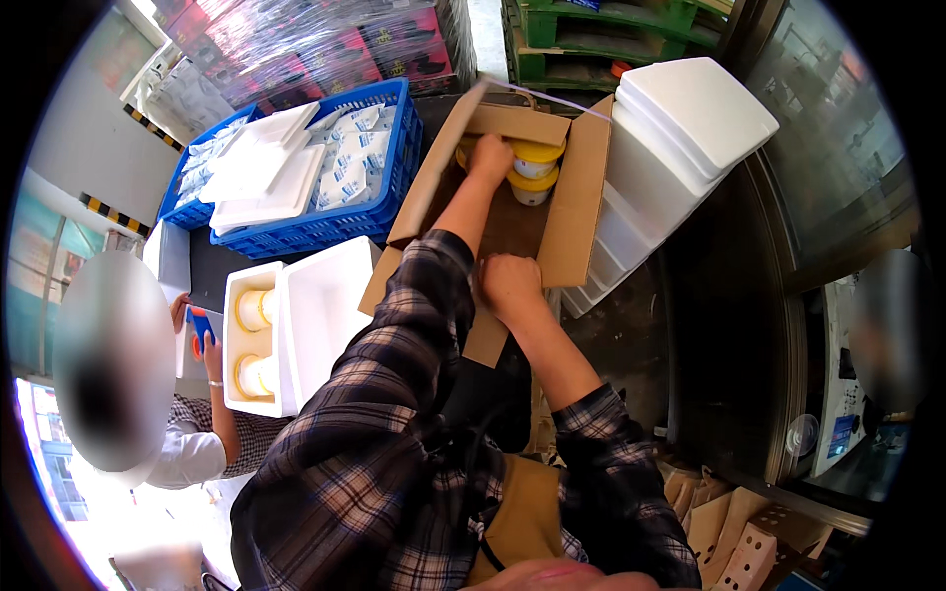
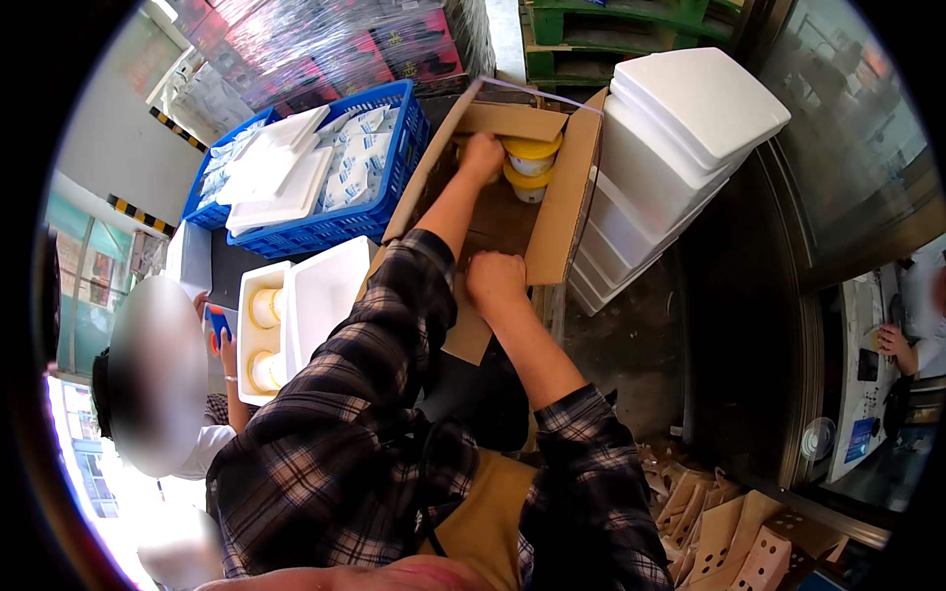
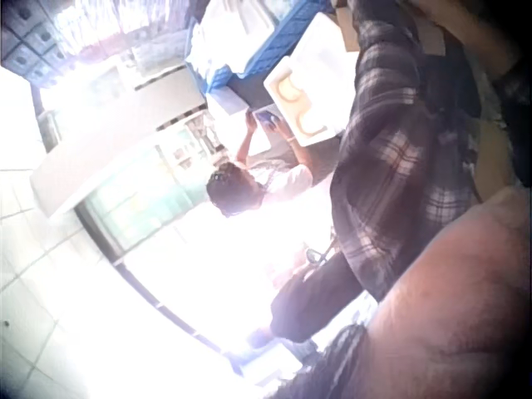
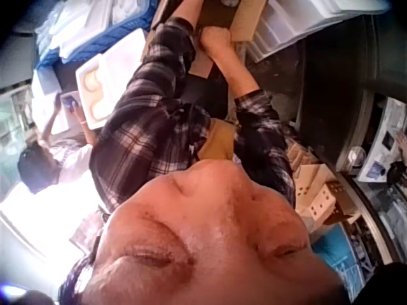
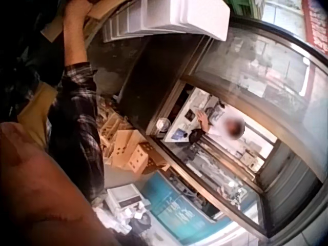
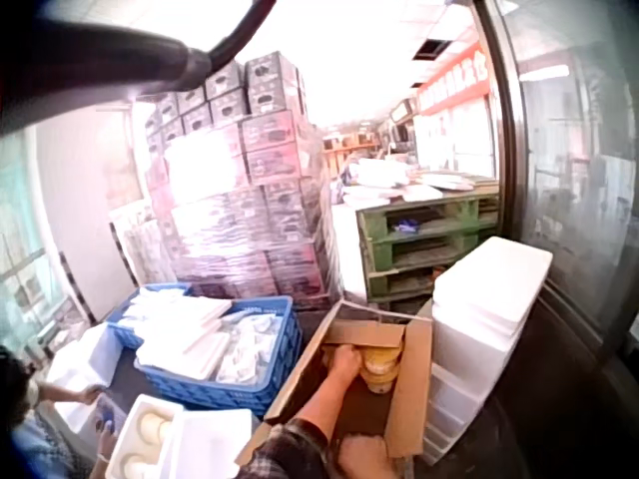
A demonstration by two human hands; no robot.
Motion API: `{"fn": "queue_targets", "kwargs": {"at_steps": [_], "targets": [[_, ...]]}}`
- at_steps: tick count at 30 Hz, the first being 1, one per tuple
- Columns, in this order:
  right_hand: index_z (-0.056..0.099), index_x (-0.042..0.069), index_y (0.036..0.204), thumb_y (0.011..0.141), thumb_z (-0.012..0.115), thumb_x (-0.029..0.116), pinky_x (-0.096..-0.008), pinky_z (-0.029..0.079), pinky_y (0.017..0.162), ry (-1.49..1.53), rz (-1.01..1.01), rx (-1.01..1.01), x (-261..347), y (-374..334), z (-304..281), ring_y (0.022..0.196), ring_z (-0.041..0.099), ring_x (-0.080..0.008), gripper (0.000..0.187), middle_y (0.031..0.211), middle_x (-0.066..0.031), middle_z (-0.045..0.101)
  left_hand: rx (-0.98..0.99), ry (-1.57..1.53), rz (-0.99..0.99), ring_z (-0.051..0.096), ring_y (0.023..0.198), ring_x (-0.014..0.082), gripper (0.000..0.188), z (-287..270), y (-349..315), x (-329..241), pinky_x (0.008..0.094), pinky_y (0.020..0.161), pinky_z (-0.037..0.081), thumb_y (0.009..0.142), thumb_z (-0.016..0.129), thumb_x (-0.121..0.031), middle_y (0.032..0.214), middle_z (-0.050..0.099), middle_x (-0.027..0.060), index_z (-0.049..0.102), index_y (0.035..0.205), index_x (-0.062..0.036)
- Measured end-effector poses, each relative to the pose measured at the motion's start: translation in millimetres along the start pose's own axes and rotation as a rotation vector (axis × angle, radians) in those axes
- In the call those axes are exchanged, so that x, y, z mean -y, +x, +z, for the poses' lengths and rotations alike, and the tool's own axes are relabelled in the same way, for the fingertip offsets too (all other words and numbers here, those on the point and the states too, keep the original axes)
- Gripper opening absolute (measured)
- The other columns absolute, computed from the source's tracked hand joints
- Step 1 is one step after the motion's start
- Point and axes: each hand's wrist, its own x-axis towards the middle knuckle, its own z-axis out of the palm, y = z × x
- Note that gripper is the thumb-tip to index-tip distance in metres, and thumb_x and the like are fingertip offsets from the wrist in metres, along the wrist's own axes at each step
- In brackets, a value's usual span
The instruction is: The person unstraps a stack of white lids, transfers yellow-capped containers from a large cardboard box into small white foam coolers, and prepares cardboard shipping boxes by hand.
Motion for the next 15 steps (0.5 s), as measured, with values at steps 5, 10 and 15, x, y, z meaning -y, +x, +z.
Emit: {"fn": "queue_targets", "kwargs": {"at_steps": [5, 10, 15], "targets": [[0.070, 0.004, 0.081, 0.082, 0.056, 0.012, -0.0444, 0.050, 0.072, 0.073, -0.015, -0.014, 1, -6, -3, 0.075, 0.069, -0.0330, 0.016, 0.080, -0.0161, 0.070, -0.018, 0.070, 0.160, 0.059, 0.107, 0.0440, 0.038, -61, 62, -40, 0.0495, 0.094, 0.047, 0.086, 0.058, -0.025, 0.113, 0.064, 0.0259, 0.060, 0.118, -0.0050], [0.068, 0.004, 0.080, 0.080, 0.056, 0.007, -0.0431, 0.051, 0.072, -0.034, -0.144, -0.283, 12, 0, -40, 0.082, 0.068, -0.0336, 0.012, 0.084, -0.0156, 0.068, 0.163, 0.666, 0.262, 0.055, 0.118, 0.0404, 0.061, -42, 50, -11, 0.0513, 0.094, 0.048, 0.078, 0.074, -0.036, 0.131, 0.056, 0.0228, 0.054, 0.123, 0.0002], [0.070, 0.001, 0.094, 0.083, 0.058, 0.009, -0.0439, 0.055, 0.075, -0.085, 0.030, -0.063, 37, 102, -121, 0.091, 0.068, -0.0367, 0.018, 0.098, -0.0213, 0.069, 0.069, 0.627, 0.325, 0.064, 0.105, 0.0328, 0.044, -35, 23, 36, 0.0470, 0.082, 0.053, 0.082, 0.068, -0.032, 0.113, 0.065, 0.0186, 0.063, 0.113, -0.0022]]}}
